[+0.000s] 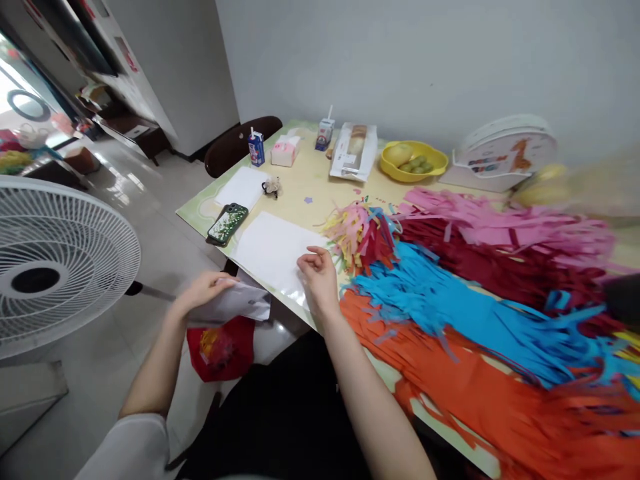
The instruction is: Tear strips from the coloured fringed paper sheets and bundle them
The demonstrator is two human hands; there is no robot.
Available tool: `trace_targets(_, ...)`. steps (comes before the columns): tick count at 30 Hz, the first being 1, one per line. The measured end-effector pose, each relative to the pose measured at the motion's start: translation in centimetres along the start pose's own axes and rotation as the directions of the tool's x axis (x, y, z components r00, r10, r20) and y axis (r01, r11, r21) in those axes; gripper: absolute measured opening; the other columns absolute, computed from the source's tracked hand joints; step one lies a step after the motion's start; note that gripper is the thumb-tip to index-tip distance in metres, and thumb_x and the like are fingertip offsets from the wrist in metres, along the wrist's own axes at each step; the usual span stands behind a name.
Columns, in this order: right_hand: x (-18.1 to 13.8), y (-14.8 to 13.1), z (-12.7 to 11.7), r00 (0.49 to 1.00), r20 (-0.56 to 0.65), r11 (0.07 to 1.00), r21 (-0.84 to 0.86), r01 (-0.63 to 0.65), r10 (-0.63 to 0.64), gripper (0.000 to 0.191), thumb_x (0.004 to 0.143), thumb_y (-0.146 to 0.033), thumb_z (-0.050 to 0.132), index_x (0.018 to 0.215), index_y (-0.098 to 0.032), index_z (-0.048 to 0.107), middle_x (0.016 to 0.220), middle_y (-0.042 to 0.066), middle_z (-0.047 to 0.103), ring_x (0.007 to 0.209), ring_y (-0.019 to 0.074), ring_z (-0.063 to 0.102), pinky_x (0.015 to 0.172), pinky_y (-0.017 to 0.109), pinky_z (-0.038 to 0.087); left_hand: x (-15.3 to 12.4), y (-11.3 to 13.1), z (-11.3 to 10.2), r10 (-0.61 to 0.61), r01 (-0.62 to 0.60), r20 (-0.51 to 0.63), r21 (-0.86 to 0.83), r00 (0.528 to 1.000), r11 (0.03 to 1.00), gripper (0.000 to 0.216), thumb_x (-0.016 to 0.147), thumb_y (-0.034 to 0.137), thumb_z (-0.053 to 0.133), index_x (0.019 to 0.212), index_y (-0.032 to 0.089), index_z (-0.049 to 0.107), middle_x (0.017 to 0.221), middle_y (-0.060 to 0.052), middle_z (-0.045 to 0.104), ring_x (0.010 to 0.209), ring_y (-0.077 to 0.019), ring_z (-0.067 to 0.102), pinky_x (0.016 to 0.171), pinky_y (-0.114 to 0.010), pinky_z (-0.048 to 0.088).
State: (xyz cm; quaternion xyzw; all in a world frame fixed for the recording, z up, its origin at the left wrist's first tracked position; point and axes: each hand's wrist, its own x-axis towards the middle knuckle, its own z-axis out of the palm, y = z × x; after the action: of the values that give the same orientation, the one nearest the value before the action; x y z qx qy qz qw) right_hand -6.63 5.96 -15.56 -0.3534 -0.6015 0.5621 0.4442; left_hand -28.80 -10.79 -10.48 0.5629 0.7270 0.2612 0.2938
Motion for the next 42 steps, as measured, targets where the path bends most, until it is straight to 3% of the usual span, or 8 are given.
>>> trace_targets(9,-9.3,-10.8,-1.1,0.970,0.220,0.981,0.184,0.067,-0.107,0.031,0.082,-0.021,0.064,0.110,-0.024,0.051,0.084,0.001,0.063,0.079,0.0142,0.061,0.073,0.029,0.050,-7.2,8.4,2.1,-0.252,0.024,-0.514,-0.410,0.819,0.912,0.034,0.082,0.044,0.064,0.091,0.013,0.074,0.083,-0.007,0.074,0.068,-0.0174,0.064,0.060,-0.022,0.047)
trace_targets(22,-10.4,-11.4,-4.7,0.973,0.053,0.973,-0.031,0.228,-0.226,0.032,0.087,-0.020,0.059,0.116,-0.024,0.048,0.086,0.001,0.062,0.078,0.0155,0.063,0.070,0.030,0.053,-4.3,16.8,8.8,-0.092,-0.200,-0.553,-0.445,0.828,0.873,0.030,0.085,0.042,0.063,0.091,0.015,0.073,0.084,-0.005,0.074,0.075,-0.0168,0.066,0.066,-0.022,0.051)
trace_targets(28,-9.0,-10.2,-7.0,0.960,-0.019,0.901,-0.350,0.255,-0.279,0.049,0.081,-0.031,0.070,0.125,-0.023,0.052,0.113,0.012,0.059,0.089,0.0225,0.060,0.080,0.040,0.054,-4.0,15.4,8.6,-0.197,-0.199,-0.565,-0.562,0.801,0.803,0.031,0.079,0.044,0.070,0.087,0.014,0.072,0.080,-0.004,0.074,0.067,-0.0140,0.065,0.059,-0.020,0.049)
trace_targets(30,-8.7,-9.0,-9.3,0.978,0.141,0.951,-0.249,0.182,-0.151,0.055,0.077,-0.035,0.073,0.127,-0.023,0.053,0.118,0.012,0.060,0.096,0.0247,0.062,0.080,0.041,0.056,-3.1,13.8,7.9,-0.314,-0.217,-0.554,-0.692,0.771,0.689,0.038,0.072,0.047,0.075,0.089,0.013,0.070,0.076,-0.004,0.073,0.061,-0.0133,0.064,0.056,-0.021,0.049)
trace_targets(33,-8.8,-8.3,-12.5,0.783,0.622,0.994,-0.097,0.055,0.018,0.040,0.085,-0.036,0.064,0.122,-0.023,0.059,0.113,0.007,0.068,0.099,0.0243,0.066,0.080,0.039,0.057,-0.9,11.0,7.0,-0.404,-0.249,-0.498,-0.812,0.767,0.528,0.053,0.063,0.052,0.080,0.096,0.013,0.067,0.081,-0.007,0.074,0.067,-0.0179,0.068,0.062,-0.026,0.054)
trace_targets(36,-9.1,-9.5,-13.0,0.814,0.580,0.955,-0.248,0.164,0.011,0.031,0.090,-0.029,0.056,0.120,-0.024,0.063,0.111,0.006,0.071,0.097,0.0256,0.068,0.081,0.040,0.057,1.6,8.4,6.9,-0.353,-0.284,-0.514,-0.797,0.782,0.532,0.068,0.068,0.062,0.073,0.117,0.018,0.060,0.114,-0.015,0.069,0.096,-0.0247,0.069,0.079,-0.034,0.056)
trace_targets(39,-8.9,-10.8,-10.1,0.906,0.382,0.782,-0.503,0.369,-0.181,0.047,0.085,-0.020,0.057,0.132,-0.027,0.055,0.120,0.009,0.068,0.101,0.0299,0.066,0.084,0.044,0.055,2.9,6.5,7.4,-0.373,-0.316,-0.638,-0.705,0.673,0.635,0.065,0.083,0.065,0.055,0.134,0.025,0.046,0.143,-0.017,0.050,0.120,-0.0259,0.059,0.092,-0.038,0.053)
trace_targets(42,-6.3,-10.5,-6.2,0.821,0.496,0.570,-0.602,0.560,-0.283,0.055,0.081,-0.024,0.065,0.135,-0.021,0.053,0.126,0.016,0.064,0.111,0.0352,0.060,0.090,0.048,0.053,2.6,5.3,8.3,-0.309,-0.315,-0.795,-0.516,0.522,0.796,0.053,0.093,0.053,0.045,0.138,0.027,0.039,0.150,-0.016,0.039,0.131,-0.0239,0.049,0.101,-0.036,0.046)
